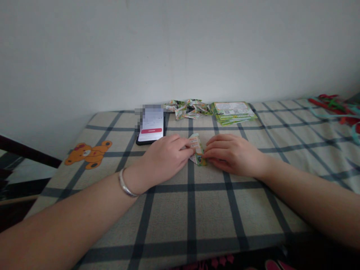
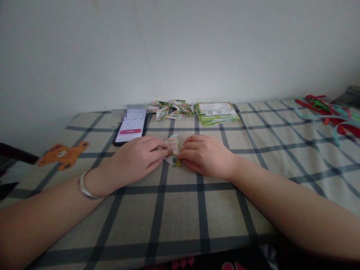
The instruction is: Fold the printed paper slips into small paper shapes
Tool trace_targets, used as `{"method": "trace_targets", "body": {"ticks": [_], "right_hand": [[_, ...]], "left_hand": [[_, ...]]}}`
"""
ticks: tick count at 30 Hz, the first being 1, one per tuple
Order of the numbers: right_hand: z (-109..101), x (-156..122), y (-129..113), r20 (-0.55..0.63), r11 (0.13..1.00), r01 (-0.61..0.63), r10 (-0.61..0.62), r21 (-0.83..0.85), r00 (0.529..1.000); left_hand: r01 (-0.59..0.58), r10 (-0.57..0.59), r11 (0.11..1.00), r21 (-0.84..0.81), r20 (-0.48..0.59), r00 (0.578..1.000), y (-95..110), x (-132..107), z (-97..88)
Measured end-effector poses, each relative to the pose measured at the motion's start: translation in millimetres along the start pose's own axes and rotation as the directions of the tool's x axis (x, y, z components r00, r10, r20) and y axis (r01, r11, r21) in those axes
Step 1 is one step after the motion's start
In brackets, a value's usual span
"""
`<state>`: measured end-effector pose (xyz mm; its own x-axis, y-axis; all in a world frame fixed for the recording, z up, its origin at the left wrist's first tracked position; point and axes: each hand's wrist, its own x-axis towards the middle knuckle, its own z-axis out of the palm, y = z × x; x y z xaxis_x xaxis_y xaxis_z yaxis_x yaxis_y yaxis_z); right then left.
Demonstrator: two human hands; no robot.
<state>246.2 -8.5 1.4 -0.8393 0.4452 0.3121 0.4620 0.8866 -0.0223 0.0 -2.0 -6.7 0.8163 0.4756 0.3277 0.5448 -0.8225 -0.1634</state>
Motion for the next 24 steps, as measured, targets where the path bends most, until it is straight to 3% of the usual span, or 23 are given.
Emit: {"method": "trace_targets", "body": {"ticks": [6,17,24], "right_hand": [[0.5,0.3,1.1,-0.018,0.998,0.002,0.000,0.066,1.000],[6.5,-4.0,9.9,-0.099,0.983,-0.170,0.176,0.068,0.979],[9.1,-5.9,13.3,0.004,0.982,-0.154,0.154,0.105,0.988]], "left_hand": [[-0.012,0.012,0.999,-0.048,-0.003,1.000,-0.1,0.1,1.9],[-0.160,0.141,0.963,-0.219,-0.101,0.985,-2.4,-1.7,5.2],[-0.301,0.279,0.908,-0.292,-0.114,0.953,-1.3,-0.1,0.4]]}}
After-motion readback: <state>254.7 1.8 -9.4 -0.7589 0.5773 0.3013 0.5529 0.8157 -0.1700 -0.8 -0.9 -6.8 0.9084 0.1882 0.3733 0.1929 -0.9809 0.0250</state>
